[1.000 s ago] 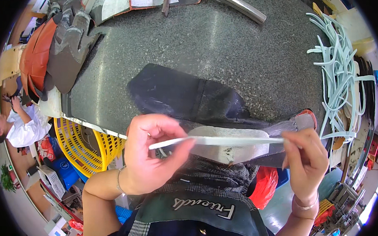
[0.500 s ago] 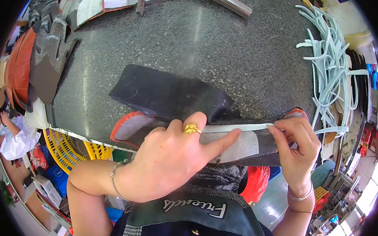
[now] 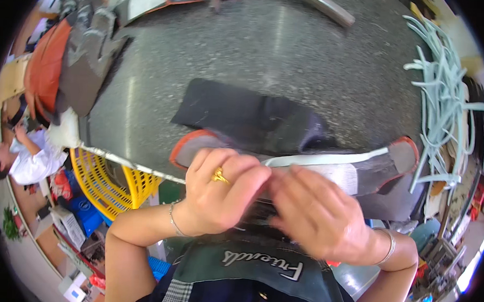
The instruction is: Assembling and hammering leather shoe components at a factory workbench.
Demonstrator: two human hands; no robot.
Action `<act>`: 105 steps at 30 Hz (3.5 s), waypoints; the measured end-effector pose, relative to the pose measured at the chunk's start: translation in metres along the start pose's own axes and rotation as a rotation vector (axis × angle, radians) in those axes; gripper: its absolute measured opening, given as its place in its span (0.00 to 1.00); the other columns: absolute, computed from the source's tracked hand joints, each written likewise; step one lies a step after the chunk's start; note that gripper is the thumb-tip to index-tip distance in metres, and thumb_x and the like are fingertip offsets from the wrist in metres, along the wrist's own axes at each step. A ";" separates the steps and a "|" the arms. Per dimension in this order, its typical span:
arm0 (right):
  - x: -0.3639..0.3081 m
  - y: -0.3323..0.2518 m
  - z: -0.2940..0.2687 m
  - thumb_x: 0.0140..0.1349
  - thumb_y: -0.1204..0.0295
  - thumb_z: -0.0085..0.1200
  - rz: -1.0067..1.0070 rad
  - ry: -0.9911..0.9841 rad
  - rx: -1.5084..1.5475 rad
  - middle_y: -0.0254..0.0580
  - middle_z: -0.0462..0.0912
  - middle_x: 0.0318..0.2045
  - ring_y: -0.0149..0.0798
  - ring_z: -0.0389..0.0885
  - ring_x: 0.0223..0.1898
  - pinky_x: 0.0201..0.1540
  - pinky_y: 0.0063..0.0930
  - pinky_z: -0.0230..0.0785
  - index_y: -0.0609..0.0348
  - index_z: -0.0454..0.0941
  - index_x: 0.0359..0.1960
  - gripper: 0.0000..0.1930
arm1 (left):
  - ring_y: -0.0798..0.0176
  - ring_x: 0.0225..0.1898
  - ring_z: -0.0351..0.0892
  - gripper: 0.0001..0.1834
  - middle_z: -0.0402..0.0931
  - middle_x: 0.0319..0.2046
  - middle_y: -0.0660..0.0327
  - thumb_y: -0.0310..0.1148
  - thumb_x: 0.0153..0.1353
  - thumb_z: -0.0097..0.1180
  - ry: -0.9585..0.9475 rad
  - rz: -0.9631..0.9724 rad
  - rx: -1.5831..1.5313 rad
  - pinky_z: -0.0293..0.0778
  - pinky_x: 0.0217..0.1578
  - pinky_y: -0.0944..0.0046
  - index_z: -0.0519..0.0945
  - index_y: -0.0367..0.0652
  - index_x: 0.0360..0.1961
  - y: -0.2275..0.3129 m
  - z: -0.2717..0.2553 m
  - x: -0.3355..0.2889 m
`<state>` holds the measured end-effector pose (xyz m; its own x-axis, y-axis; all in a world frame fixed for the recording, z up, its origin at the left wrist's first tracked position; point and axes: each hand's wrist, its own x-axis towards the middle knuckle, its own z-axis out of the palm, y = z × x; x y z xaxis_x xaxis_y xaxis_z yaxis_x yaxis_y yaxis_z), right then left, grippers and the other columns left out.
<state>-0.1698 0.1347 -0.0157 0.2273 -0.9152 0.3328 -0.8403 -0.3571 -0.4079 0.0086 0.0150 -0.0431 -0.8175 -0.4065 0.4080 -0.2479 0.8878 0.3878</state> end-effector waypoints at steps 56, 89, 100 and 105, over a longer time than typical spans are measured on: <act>0.071 0.060 -0.060 0.62 0.69 0.61 0.579 -0.484 0.397 0.45 0.72 0.20 0.50 0.74 0.26 0.31 0.35 0.66 0.65 0.71 0.42 0.14 | 0.61 0.39 0.70 0.29 0.67 0.31 0.65 0.27 0.50 0.62 -0.227 0.386 -0.389 0.70 0.40 0.61 0.78 0.38 0.58 0.010 0.014 -0.003; 0.025 0.108 -0.066 0.51 0.67 0.65 0.206 -0.454 0.318 0.50 0.82 0.33 0.54 0.81 0.37 0.37 0.39 0.73 0.64 0.81 0.36 0.14 | 0.57 0.40 0.68 0.15 0.73 0.28 0.66 0.33 0.47 0.71 -0.502 -0.056 -0.299 0.58 0.47 0.58 0.84 0.47 0.38 -0.008 0.022 0.094; -0.027 0.059 -0.036 0.36 0.77 0.55 -0.053 -0.006 -0.156 0.48 0.82 0.31 0.42 0.82 0.31 0.33 0.30 0.81 0.73 0.83 0.32 0.17 | 0.68 0.27 0.61 0.33 0.54 0.21 0.73 0.40 0.27 0.47 -0.139 0.292 0.046 0.45 0.32 0.57 0.89 0.44 0.39 0.018 0.025 0.052; -0.029 0.056 -0.044 0.45 0.72 0.58 -0.026 -0.122 -0.192 0.50 0.83 0.35 0.45 0.84 0.37 0.40 0.34 0.82 0.73 0.83 0.36 0.17 | 0.66 0.31 0.62 0.33 0.58 0.24 0.71 0.43 0.33 0.51 -0.296 0.296 0.129 0.49 0.34 0.56 0.87 0.46 0.45 0.018 0.014 0.061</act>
<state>-0.2451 0.1492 -0.0113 0.2982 -0.9262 0.2306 -0.9091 -0.3493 -0.2272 -0.0528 0.0092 -0.0224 -0.9721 -0.0680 0.2244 -0.0283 0.9841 0.1756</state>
